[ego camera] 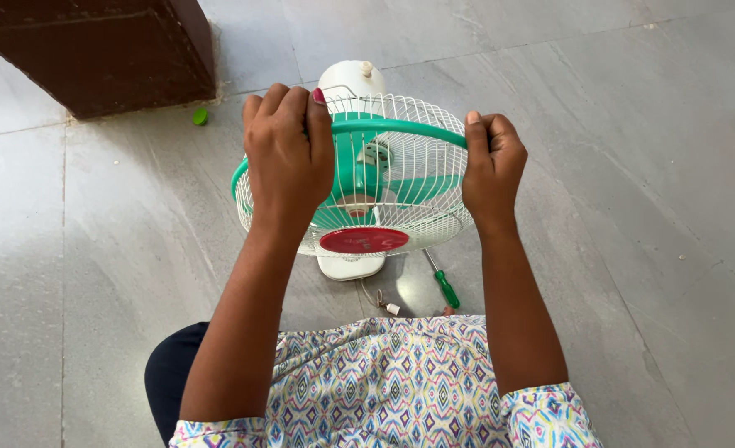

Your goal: The person disassembles a table fan by removing the front grille, unscrewing the central nut to detach the fan blades, and then removing the rear grille. The components are placed on the floor beside the fan base.

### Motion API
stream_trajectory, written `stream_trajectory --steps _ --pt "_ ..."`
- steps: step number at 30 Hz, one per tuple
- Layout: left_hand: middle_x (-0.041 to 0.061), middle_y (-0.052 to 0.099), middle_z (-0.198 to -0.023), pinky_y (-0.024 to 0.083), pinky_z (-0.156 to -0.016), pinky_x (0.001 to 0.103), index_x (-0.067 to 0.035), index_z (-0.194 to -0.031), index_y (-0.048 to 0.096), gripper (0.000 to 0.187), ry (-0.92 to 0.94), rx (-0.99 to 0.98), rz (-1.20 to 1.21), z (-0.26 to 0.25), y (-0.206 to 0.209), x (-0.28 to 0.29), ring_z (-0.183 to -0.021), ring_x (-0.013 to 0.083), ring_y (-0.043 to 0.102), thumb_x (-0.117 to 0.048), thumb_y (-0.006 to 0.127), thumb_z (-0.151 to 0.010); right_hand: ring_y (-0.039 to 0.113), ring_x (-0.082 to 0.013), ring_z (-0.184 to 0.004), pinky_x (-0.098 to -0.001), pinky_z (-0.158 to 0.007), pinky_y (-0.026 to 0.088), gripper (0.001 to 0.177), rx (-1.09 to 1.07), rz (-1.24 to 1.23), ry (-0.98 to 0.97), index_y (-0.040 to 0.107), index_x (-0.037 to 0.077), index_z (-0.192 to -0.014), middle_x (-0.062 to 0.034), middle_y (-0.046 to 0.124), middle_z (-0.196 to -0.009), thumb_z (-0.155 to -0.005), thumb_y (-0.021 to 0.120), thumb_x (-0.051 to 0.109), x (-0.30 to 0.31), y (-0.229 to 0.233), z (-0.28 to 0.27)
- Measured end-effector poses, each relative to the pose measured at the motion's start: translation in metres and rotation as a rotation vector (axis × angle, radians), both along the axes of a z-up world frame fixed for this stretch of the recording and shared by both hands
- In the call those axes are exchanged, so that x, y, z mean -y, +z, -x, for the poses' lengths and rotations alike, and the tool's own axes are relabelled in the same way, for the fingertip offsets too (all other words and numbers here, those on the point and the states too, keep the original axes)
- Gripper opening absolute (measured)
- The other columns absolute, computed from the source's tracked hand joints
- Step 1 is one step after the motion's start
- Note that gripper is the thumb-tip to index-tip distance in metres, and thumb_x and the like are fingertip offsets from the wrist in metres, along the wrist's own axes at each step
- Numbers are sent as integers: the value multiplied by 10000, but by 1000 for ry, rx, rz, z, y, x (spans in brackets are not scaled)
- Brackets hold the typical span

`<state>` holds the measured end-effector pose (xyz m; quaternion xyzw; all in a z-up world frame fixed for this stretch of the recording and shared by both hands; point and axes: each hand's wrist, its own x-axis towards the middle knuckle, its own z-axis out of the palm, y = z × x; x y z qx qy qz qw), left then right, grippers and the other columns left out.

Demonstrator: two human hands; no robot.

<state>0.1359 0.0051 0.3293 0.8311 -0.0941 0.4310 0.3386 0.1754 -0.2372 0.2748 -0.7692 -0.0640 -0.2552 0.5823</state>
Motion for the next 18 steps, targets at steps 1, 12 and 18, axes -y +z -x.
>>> stream_trajectory --steps 1,12,18 --pt "122 555 -793 400 -756 458 -9 -798 575 250 20 22 -15 1 -1 0 -788 294 455 -77 565 -1038 384 -32 -587 -242 -537 322 333 8 16 -15 592 88 -808 47 511 -661 -1088 608 267 0 0 1" --pt "106 478 -731 391 -674 444 -22 -732 516 291 94 85 -34 2 -7 1 -743 261 445 -61 591 -1010 380 -37 -565 -240 -518 323 355 43 58 -64 574 98 -783 40 501 -641 -1090 624 270 -3 -5 5" --pt "105 487 -736 408 -685 446 -25 -731 516 276 97 109 -25 1 -6 2 -751 264 459 -61 583 -996 370 -38 -596 -242 -527 324 337 105 12 -50 535 96 -807 41 490 -692 -1106 612 233 -4 -5 4"
